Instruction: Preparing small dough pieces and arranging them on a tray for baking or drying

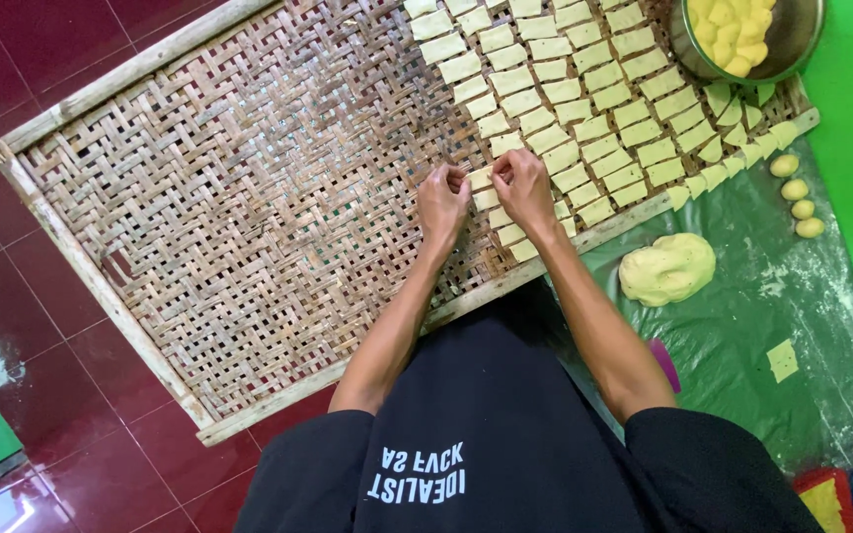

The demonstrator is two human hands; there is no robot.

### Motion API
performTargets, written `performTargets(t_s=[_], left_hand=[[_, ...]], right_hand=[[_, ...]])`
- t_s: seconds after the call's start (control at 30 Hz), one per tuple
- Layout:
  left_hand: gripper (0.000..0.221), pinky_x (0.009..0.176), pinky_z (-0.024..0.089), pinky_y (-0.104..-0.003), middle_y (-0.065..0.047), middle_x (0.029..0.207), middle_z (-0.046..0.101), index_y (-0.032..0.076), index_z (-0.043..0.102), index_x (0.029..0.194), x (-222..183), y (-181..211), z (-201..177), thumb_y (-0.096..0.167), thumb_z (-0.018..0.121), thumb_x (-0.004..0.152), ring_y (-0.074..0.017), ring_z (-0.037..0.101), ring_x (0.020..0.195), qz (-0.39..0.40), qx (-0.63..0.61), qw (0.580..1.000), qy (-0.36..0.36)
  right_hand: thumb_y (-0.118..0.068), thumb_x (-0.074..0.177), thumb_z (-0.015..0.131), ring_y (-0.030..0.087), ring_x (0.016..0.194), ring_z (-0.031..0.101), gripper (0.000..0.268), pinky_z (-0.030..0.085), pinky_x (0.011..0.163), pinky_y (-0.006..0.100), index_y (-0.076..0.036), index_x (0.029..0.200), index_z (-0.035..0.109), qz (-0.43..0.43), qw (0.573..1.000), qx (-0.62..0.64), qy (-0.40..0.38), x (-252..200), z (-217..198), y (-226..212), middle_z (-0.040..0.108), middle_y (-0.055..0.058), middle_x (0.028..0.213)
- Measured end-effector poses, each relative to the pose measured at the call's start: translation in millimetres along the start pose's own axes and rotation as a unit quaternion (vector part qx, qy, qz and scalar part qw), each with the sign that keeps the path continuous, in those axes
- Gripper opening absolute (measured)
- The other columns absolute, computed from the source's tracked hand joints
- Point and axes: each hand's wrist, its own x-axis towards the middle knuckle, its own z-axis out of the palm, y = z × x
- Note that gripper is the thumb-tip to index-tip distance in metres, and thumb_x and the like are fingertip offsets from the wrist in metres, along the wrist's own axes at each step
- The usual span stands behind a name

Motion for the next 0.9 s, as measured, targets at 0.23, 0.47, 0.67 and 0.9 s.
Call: performTargets(t_s=[0.23,0.47,0.67,0.9], left_hand=[[0.017,0.063,0.056,-0.030,-0.005,0.073,0.071,0.008,0.074,0.095,-5,10,-8,0.007,0.076,0.078,-0.0189,0.072,0.067,-0.019,-0.012,1.000,-0.002],[0.019,0.068,0.057,-0.032,-0.008,0.081,0.072,0.010,0.074,0.100,-33,37,-4,0.005,0.075,0.082,-0.0236,0.073,0.074,0.015,-0.031,0.999,-0.018],[0.014,0.068,0.060,-0.030,-0.010,0.081,0.073,0.012,0.077,0.098,-96,108,20,0.010,0.076,0.085,-0.0233,0.073,0.076,-0.011,-0.113,0.988,-0.108],[0.010,0.067,0.062,-0.034,-0.008,0.081,0.074,0.014,0.079,0.099,-161,142,84,0.018,0.076,0.090,-0.0227,0.074,0.078,0.022,-0.088,0.963,-0.255]], right_hand=[[0.000,0.087,0.073,0.034,0.083,0.069,0.012,0.056,0.080,0.043,-0.005,0.098,0.073,0.007,0.998,0.014,0.065,-25,-9,8,0.066,0.013,0.087],[-0.002,0.095,0.068,0.023,0.077,0.072,0.015,0.058,0.068,0.033,-0.005,0.110,0.070,0.166,0.961,0.164,0.148,-116,-53,-15,0.070,0.014,0.095],[-0.002,0.098,0.066,0.015,0.067,0.069,0.014,0.057,0.066,0.029,-0.003,0.111,0.069,0.252,0.908,0.222,0.249,-212,-66,39,0.071,0.012,0.092],[0.000,0.096,0.066,0.018,0.068,0.071,0.016,0.058,0.065,0.030,-0.002,0.111,0.071,0.299,0.853,0.220,0.366,-284,-113,77,0.073,0.017,0.093]])
